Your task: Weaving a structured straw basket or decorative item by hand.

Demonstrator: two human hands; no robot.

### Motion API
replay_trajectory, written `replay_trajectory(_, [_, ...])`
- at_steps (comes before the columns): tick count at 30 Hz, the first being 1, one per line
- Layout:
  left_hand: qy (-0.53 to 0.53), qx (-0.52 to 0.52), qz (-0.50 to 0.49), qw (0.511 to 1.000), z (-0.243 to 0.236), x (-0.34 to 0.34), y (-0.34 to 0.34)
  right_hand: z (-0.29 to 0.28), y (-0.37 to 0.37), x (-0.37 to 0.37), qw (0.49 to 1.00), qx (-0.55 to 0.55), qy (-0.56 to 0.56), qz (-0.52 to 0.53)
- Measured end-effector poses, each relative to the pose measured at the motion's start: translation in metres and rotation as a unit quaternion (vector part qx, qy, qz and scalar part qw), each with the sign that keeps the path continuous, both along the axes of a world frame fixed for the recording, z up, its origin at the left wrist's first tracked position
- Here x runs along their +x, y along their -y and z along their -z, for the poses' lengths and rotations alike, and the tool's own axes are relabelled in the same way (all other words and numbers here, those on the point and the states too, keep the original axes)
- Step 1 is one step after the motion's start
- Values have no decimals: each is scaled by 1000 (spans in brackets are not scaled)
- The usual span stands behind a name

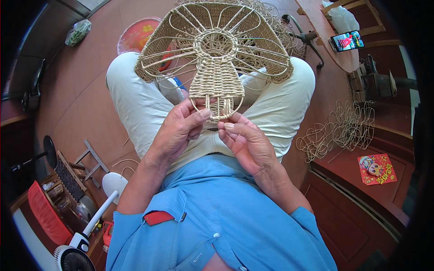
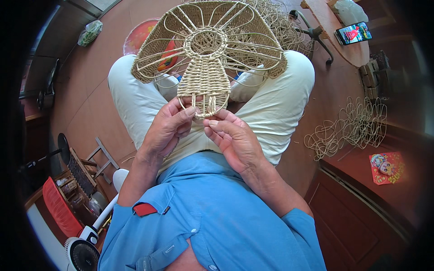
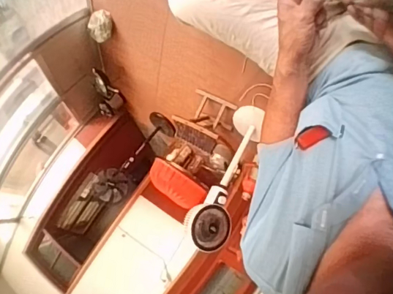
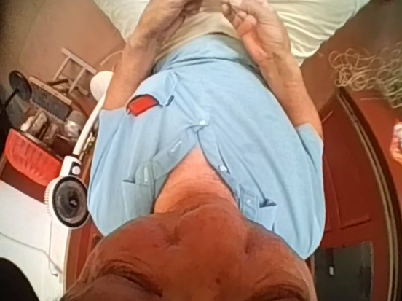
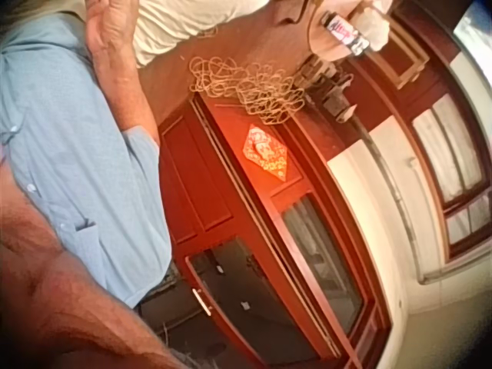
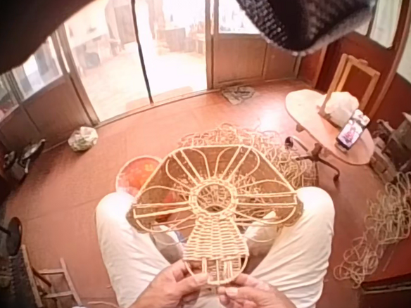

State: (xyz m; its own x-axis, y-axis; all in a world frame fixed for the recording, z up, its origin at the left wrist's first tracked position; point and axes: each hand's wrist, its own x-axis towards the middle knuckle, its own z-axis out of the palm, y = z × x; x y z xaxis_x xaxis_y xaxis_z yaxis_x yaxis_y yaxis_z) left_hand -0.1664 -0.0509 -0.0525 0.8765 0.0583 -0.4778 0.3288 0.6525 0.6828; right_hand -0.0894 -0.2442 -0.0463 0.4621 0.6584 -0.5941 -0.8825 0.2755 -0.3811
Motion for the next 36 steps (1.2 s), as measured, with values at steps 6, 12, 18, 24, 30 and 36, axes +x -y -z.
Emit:
replay_trajectory(6, [8,5,-3,1000,3,-2,-1,0,-1,1,1000,-4,-5,-10])
replay_trajectory(12, [14,6,5,1000,5,-1,-2,3,-3,5,1000,-22,-2,-12])
replay_trajectory(18, [9,17,7,1000,3,0,-1,9,-12,5,998,-53,32,-13])
replay_trajectory(24, [6,23,8,1000,3,0,-4,6,-17,10,998,-47,35,-29])
replay_trajectory(30, [4,30,16,999,2,0,-4,6,-19,11,996,-60,50,-31])
replay_trajectory(36, [5,23,10,1000,1,0,-5,4,-19,13,993,-76,74,-48])
